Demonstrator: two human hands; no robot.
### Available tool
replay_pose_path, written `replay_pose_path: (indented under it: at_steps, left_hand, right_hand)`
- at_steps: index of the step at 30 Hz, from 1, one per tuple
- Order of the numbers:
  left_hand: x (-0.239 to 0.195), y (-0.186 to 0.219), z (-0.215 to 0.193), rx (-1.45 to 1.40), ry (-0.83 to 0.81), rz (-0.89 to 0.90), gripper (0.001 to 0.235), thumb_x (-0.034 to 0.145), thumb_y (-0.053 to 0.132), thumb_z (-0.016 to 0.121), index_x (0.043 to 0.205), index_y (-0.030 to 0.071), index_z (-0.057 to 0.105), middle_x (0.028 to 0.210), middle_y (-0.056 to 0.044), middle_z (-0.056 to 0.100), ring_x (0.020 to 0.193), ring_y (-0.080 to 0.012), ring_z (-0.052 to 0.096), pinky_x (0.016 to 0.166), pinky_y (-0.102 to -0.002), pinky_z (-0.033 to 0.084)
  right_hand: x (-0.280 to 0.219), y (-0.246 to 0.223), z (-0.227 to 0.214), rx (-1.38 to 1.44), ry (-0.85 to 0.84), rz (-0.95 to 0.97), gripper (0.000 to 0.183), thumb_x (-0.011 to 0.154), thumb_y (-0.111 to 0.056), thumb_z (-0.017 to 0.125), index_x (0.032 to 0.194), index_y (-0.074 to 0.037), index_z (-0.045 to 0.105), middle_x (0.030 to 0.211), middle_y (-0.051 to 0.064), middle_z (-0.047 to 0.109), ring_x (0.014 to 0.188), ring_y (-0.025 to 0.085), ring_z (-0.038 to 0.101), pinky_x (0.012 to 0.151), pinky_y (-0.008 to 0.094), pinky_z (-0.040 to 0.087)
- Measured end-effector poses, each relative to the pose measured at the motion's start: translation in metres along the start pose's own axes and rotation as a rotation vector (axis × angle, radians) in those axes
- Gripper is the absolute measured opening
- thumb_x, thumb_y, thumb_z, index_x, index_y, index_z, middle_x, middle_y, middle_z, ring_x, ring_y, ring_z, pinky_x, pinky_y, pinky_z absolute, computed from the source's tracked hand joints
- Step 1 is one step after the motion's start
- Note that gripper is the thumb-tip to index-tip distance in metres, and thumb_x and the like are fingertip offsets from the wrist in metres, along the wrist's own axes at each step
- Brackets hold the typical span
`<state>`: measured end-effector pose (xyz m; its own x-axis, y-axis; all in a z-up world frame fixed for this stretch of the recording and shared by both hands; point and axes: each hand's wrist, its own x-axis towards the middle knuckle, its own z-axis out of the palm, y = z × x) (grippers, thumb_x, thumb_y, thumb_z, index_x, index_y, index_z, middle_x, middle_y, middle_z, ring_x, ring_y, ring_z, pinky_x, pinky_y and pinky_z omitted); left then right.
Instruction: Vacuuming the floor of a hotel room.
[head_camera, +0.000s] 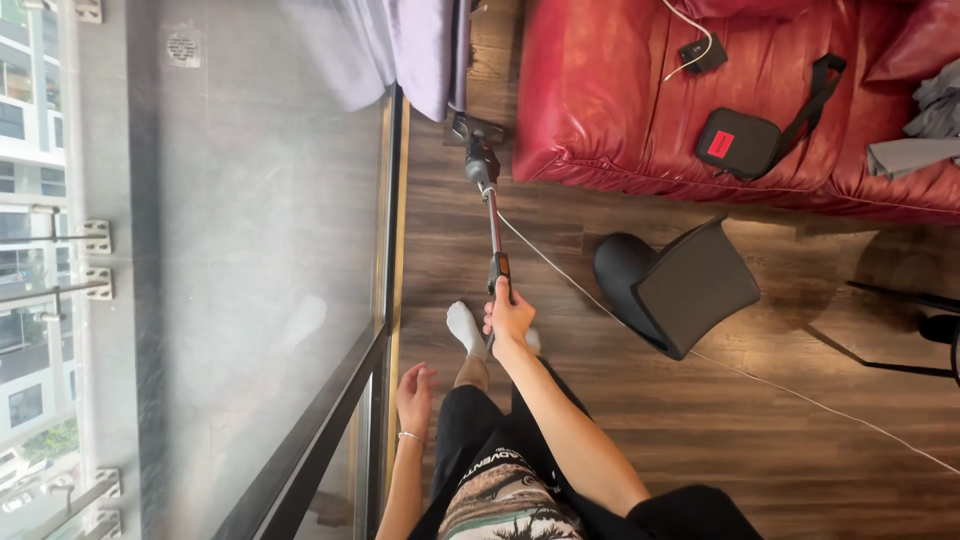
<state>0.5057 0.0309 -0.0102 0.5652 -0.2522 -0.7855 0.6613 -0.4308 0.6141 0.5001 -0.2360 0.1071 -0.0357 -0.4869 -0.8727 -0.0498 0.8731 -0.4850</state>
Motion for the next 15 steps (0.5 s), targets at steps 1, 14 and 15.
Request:
replay_pose_path:
  at_steps: [1,14,15]
  left_hand:
    - [0.004,0.005,0.007,0.002,-0.006,0.003,0.032,0.103,0.027,0.055,0.128,0.008,0.062,0.112,-0.007,0.075,0.090,-0.0158,0.070,0.070,-0.029,0.052]
    - [0.008,0.029,0.036,0.066,-0.015,-0.056,0.032,0.101,0.027,0.057,0.126,0.008,0.065,0.110,-0.006,0.076,0.090,-0.0145,0.071,0.070,-0.030,0.053]
    - [0.007,0.028,0.037,0.075,-0.018,-0.068,0.032,0.101,0.027,0.057,0.126,0.008,0.065,0.110,-0.006,0.076,0.090,-0.0140,0.071,0.070,-0.030,0.053]
  right_hand:
    - [0.006,-0.006,0.000,0.005,0.002,-0.004,0.037,0.096,-0.044,0.067,0.095,-0.008,0.064,0.059,0.001,0.052,0.041,0.010,0.041,0.038,0.028,0.032]
    - [0.109,-0.085,0.021,0.010,-0.079,-0.010,0.033,0.096,-0.045,0.068,0.096,-0.013,0.060,0.060,-0.001,0.052,0.043,0.009,0.043,0.038,0.027,0.032]
    - [0.112,-0.091,0.020,0.017,-0.122,-0.009,0.035,0.097,-0.045,0.069,0.094,-0.012,0.057,0.061,-0.001,0.052,0.043,0.009,0.045,0.038,0.028,0.034]
